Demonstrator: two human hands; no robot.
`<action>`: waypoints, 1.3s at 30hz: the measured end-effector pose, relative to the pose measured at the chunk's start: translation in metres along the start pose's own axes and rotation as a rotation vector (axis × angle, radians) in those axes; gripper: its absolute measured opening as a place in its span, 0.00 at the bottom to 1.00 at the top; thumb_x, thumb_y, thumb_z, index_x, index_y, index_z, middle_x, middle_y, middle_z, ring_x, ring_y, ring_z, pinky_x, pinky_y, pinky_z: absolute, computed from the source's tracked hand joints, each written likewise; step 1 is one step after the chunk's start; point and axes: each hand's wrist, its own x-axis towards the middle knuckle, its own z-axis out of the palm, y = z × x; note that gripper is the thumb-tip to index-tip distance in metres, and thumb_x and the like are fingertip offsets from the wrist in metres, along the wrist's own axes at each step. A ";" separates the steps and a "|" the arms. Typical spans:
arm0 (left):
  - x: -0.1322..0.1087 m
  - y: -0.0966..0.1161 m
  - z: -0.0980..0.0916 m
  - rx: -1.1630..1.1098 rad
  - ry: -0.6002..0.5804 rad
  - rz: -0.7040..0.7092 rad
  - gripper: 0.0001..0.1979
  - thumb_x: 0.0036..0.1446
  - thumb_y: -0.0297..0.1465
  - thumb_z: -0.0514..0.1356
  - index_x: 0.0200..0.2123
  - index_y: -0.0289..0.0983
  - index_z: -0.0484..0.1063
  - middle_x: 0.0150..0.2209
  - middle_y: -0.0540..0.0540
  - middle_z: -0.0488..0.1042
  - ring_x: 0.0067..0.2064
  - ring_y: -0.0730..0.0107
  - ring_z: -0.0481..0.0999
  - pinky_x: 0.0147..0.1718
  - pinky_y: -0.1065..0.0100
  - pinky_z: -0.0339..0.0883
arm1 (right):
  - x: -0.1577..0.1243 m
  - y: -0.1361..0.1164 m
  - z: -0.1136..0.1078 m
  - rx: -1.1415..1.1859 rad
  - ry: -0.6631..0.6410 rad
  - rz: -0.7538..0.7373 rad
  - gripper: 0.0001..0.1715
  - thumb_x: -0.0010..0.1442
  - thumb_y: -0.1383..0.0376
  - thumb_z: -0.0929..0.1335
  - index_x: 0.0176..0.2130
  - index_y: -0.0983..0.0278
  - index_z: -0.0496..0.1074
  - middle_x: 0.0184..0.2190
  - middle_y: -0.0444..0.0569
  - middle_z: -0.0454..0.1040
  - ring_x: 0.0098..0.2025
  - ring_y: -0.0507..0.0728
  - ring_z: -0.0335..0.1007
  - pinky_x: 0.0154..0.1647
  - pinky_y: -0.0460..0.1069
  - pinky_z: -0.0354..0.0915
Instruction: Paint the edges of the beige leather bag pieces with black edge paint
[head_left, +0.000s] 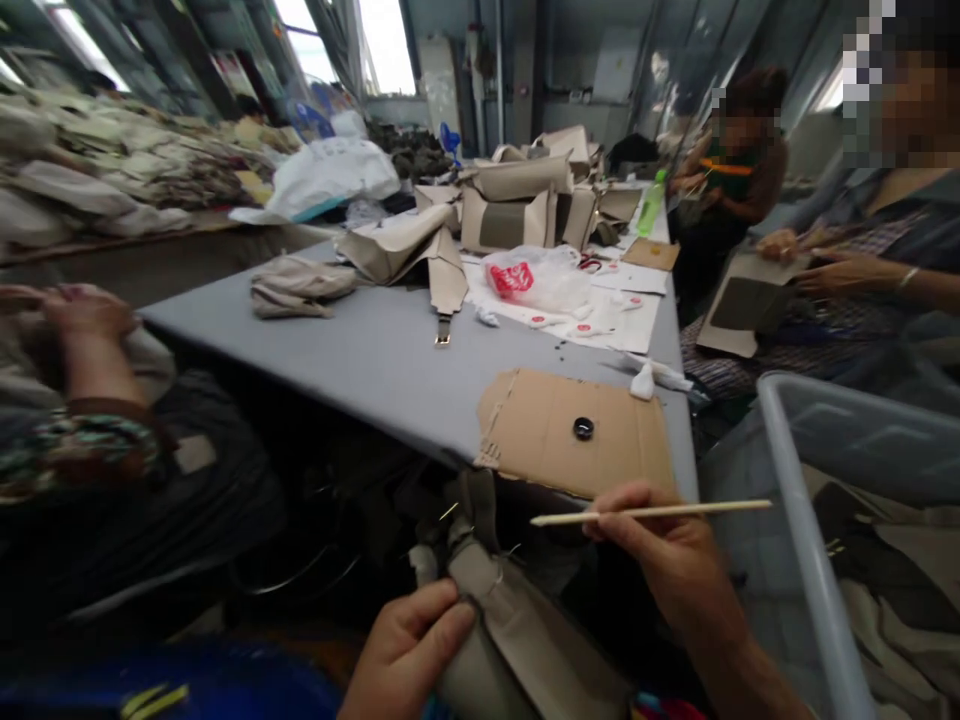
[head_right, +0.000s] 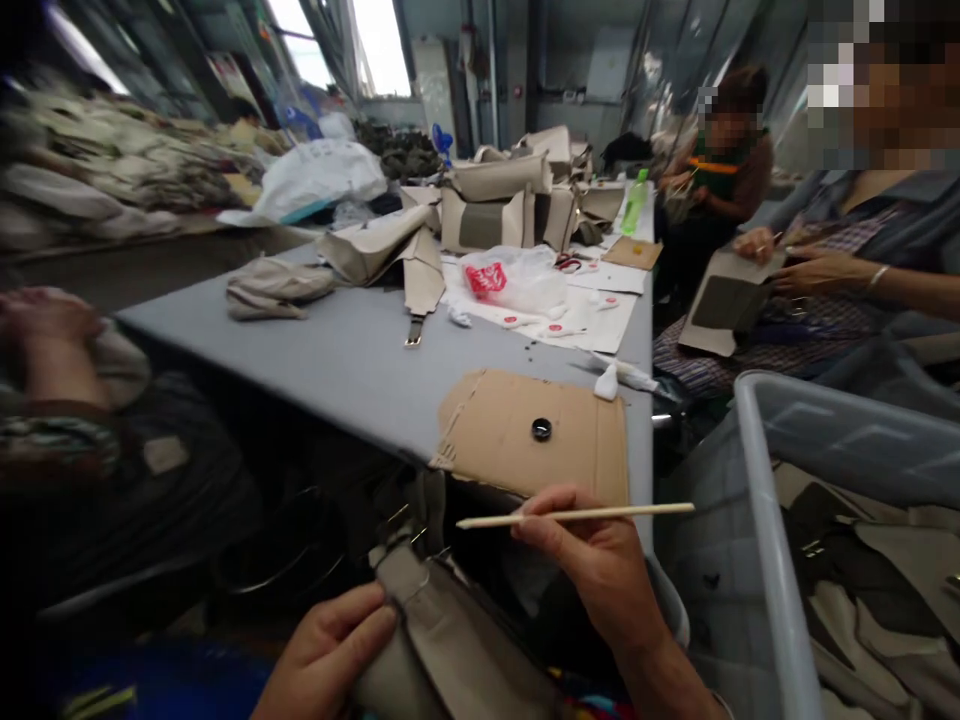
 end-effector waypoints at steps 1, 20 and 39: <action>0.000 -0.005 -0.002 -0.020 -0.018 -0.006 0.22 0.50 0.50 0.70 0.27 0.34 0.79 0.25 0.47 0.73 0.27 0.67 0.70 0.26 0.71 0.64 | -0.010 0.002 0.006 -0.025 -0.064 0.033 0.10 0.57 0.58 0.78 0.34 0.62 0.79 0.33 0.47 0.81 0.36 0.55 0.76 0.38 0.46 0.70; -0.003 -0.010 -0.001 -0.076 -0.171 0.018 0.19 0.56 0.45 0.68 0.37 0.33 0.80 0.27 0.48 0.72 0.29 0.69 0.68 0.29 0.71 0.58 | -0.037 0.013 0.027 -0.075 -0.296 -0.066 0.03 0.62 0.63 0.75 0.35 0.59 0.80 0.35 0.48 0.79 0.40 0.59 0.76 0.43 0.51 0.70; -0.003 0.009 -0.005 -0.107 -0.281 0.006 0.19 0.57 0.41 0.68 0.46 0.33 0.83 0.36 0.41 0.80 0.35 0.63 0.74 0.33 0.70 0.66 | -0.028 0.006 0.027 -0.136 -0.357 0.052 0.08 0.61 0.58 0.76 0.35 0.60 0.80 0.35 0.49 0.80 0.39 0.59 0.75 0.42 0.52 0.69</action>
